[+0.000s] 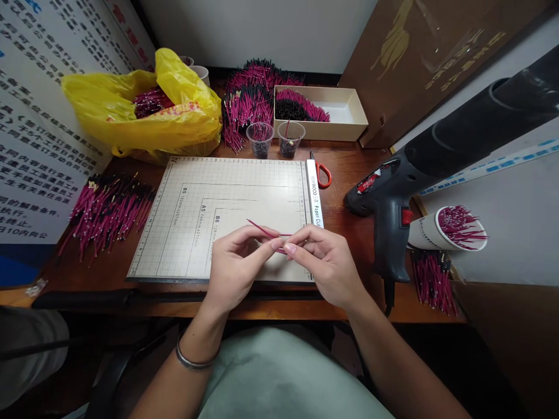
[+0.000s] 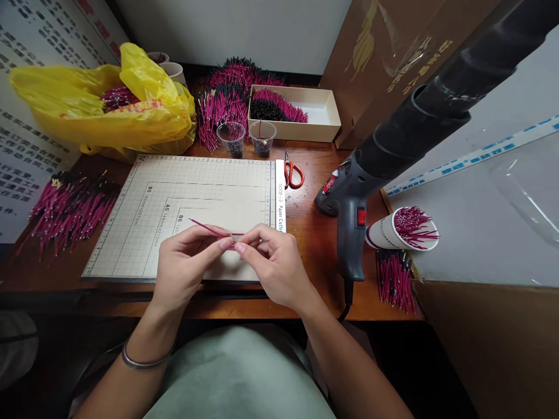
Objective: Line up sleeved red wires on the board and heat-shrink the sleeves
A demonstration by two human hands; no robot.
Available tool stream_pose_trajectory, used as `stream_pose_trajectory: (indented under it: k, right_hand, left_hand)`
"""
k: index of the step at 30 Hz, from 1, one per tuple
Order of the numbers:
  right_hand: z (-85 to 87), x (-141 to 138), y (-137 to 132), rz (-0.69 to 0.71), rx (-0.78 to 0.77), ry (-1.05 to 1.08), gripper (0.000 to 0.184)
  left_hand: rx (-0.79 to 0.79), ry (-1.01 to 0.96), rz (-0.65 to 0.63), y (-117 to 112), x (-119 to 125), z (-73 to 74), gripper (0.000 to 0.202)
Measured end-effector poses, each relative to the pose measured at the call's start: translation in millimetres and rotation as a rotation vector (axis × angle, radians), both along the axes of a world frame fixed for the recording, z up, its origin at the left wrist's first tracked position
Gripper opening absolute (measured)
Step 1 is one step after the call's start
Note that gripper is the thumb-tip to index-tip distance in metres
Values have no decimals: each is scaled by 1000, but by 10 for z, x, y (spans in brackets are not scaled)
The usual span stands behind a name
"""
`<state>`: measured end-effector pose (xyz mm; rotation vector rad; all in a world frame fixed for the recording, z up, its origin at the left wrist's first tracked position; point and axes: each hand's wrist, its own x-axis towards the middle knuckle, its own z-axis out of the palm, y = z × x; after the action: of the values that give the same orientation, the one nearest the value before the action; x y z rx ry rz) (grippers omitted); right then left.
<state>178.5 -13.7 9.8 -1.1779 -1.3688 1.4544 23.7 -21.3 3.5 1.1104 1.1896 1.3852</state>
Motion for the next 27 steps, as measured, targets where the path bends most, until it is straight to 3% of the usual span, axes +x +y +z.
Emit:
stream_pose_trajectory:
  k: [27]
  right_hand:
    - [21, 57, -2, 69, -32, -33, 27]
  left_hand:
    - [-26, -11, -16, -2, -41, -9, 10]
